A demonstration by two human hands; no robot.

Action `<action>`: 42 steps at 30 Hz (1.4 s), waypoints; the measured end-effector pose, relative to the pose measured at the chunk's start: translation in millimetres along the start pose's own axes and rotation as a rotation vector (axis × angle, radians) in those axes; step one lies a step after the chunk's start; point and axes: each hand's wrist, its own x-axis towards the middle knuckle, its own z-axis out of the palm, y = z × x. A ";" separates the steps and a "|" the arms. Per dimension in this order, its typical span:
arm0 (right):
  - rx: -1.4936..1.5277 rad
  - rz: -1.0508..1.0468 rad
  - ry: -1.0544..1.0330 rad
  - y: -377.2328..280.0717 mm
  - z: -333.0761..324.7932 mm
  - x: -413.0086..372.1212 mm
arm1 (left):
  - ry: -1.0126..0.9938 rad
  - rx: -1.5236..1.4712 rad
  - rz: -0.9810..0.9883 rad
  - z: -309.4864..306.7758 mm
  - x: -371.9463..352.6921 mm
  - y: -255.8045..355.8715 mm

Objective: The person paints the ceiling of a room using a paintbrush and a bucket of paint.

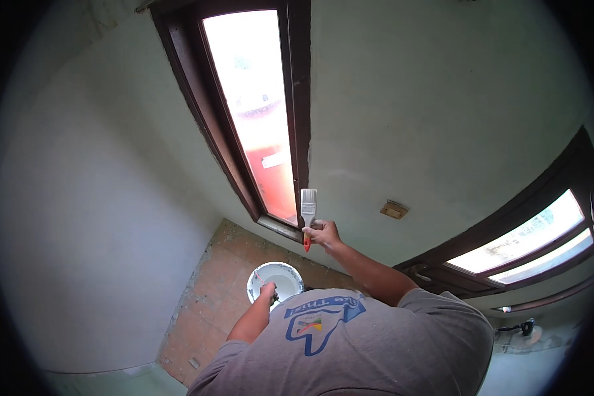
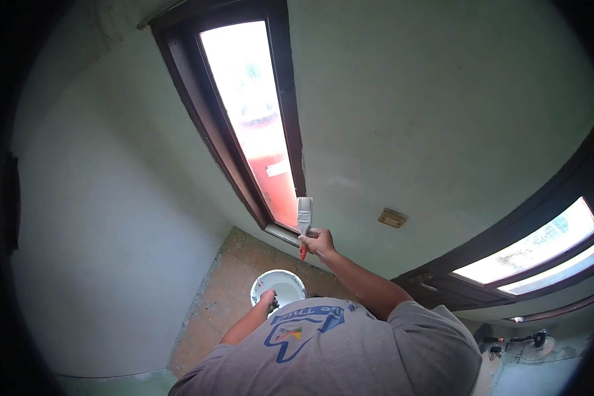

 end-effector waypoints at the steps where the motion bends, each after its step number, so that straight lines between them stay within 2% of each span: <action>1: -0.056 -0.142 -0.042 -3.9 0.6 8.1 | 0.005 -0.004 -0.006 -1.2 0.2 -0.7; 2: -0.087 -0.282 0.053 -9.9 4.8 21.4 | -0.008 -0.011 0.004 -1.1 1.2 -0.5; 3: -0.083 -0.300 0.074 -39.8 7.3 19.4 | -0.024 -0.017 0.013 -0.4 2.3 -0.9; 4: -0.178 -0.467 0.113 -69.2 6.8 17.2 | -0.031 -0.013 0.010 -0.1 2.9 -0.7; 5: -0.179 -0.463 0.112 -82.8 7.8 25.4 | -0.030 -0.013 0.006 2.2 1.2 0.0; 7: 0.189 -0.398 0.120 -90.7 8.1 39.2 | -0.030 0.035 0.022 4.7 -1.7 1.3; 8: 0.188 -0.394 0.125 -87.3 6.6 36.5 | -0.032 0.039 0.025 5.6 -3.1 1.5; 10: 0.119 -0.113 0.137 -52.8 0.6 38.6 | -0.055 0.042 0.022 6.1 -3.2 0.0; 12: 0.192 0.170 0.105 -23.8 -2.2 19.4 | -0.085 0.036 0.036 6.1 5.2 -0.7; 14: 0.139 0.321 0.041 8.7 -10.2 7.2 | -0.069 0.063 0.032 6.4 4.0 -5.3; 15: 0.143 0.324 0.044 10.2 -10.6 -0.2 | -0.052 0.086 0.036 6.9 3.3 -3.6; 17: 0.021 0.066 -0.044 2.9 -12.5 -14.3 | -0.024 0.132 0.046 12.1 2.6 2.6; 18: -0.064 -0.154 -0.047 3.6 -14.5 -4.5 | -0.012 0.158 0.045 15.5 1.4 1.0; 22: -0.375 -0.768 0.210 -119.6 -16.5 -30.9 | -0.081 0.146 0.061 17.7 6.6 -3.1; 23: -0.376 -0.766 0.214 -118.5 -20.4 -23.0 | -0.082 0.149 0.060 16.8 6.1 -3.8; 25: -0.076 -0.512 0.235 -93.4 -34.7 3.1 | -0.097 0.140 0.029 17.4 4.8 -3.1; 26: -0.237 -0.493 0.284 -57.5 -49.1 22.7 | -0.102 0.145 0.029 19.5 3.9 -3.1; 28: -0.336 -0.246 0.290 3.3 -62.6 29.3 | -0.102 0.126 0.054 20.1 2.2 -3.5; 30: -0.131 0.156 0.312 53.3 -58.2 19.6 | -0.097 0.138 0.048 20.5 7.2 -3.4; 32: -0.100 0.280 0.262 78.3 -56.1 -1.4 | -0.088 0.146 0.037 18.6 7.7 -7.3; 33: -0.097 0.278 0.264 82.3 -55.5 -8.7 | -0.084 0.149 0.043 18.1 5.5 -8.3; 35: -0.239 -0.110 0.121 86.1 -57.4 -15.4 | -0.082 0.154 0.052 18.8 4.1 -3.8; 36: -0.212 -0.086 0.030 47.1 -55.0 -30.5 | -0.063 0.157 0.042 19.4 3.1 -3.4; 38: -0.269 -0.426 0.175 1.9 -47.9 -32.9 | -0.079 0.161 0.021 18.0 10.7 -8.7; 40: -0.347 -0.593 0.318 -59.0 -46.0 -40.4 | -0.072 0.181 0.046 19.2 12.5 -13.0; 42: -0.247 -0.574 0.316 -65.1 -55.7 -23.7 | -0.027 0.228 0.086 23.8 11.9 -13.1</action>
